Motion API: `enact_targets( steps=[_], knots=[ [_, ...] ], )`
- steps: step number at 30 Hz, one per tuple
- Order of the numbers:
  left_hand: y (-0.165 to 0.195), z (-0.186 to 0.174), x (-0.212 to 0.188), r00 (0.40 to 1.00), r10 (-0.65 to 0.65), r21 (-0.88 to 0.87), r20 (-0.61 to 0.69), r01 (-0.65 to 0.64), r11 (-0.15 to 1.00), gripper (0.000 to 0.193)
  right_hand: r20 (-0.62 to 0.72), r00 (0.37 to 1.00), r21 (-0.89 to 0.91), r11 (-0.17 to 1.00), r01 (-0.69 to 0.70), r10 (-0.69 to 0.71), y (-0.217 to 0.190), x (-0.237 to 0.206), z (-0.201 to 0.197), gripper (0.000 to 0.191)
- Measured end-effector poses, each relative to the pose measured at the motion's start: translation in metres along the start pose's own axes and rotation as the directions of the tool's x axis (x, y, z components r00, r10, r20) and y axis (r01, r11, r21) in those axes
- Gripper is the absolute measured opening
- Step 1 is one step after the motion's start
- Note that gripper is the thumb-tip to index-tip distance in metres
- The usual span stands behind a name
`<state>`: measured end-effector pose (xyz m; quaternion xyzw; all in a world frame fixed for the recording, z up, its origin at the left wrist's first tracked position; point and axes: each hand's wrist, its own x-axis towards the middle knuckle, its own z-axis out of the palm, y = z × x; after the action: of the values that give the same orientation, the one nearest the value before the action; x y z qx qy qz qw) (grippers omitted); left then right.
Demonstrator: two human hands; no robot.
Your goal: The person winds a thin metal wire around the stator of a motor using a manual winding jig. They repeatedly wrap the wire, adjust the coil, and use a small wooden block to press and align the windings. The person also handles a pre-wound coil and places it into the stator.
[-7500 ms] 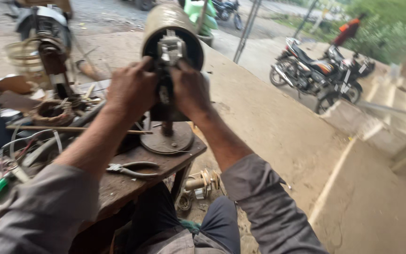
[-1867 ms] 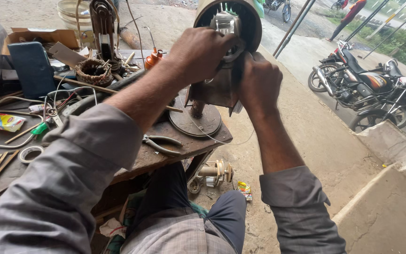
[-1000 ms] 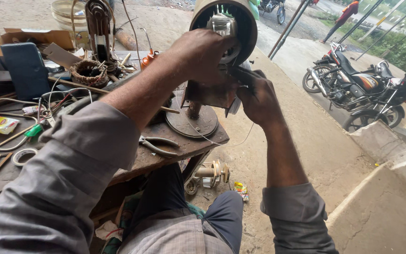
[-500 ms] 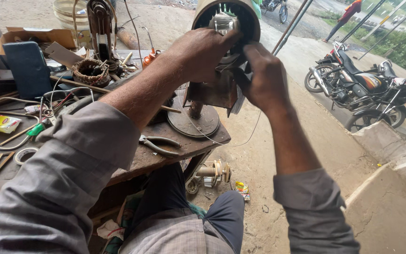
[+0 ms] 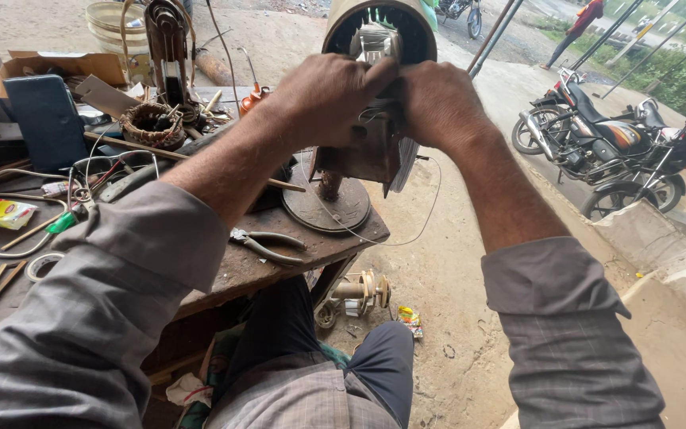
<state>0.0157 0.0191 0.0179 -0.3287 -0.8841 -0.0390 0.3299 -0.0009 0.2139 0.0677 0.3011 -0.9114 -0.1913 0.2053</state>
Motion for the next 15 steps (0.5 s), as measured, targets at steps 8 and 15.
enact_targets(
  steps=[8, 15],
  knots=[
    [0.009, 0.018, -0.01, 0.973, 0.136, 0.146, -0.188, -0.11, 0.983, 0.04, 0.078, 0.996, 0.086, 0.995, -0.051, 0.045, 0.007, 0.001, -0.009, 0.028],
    [0.005, 0.012, -0.011, 0.986, 0.08, 0.037, -0.146, -0.076, 0.996, 0.024, 0.08, 0.996, 0.029, 0.999, -0.035, 0.032, 0.004, 0.004, -0.01, 0.03]
  ],
)
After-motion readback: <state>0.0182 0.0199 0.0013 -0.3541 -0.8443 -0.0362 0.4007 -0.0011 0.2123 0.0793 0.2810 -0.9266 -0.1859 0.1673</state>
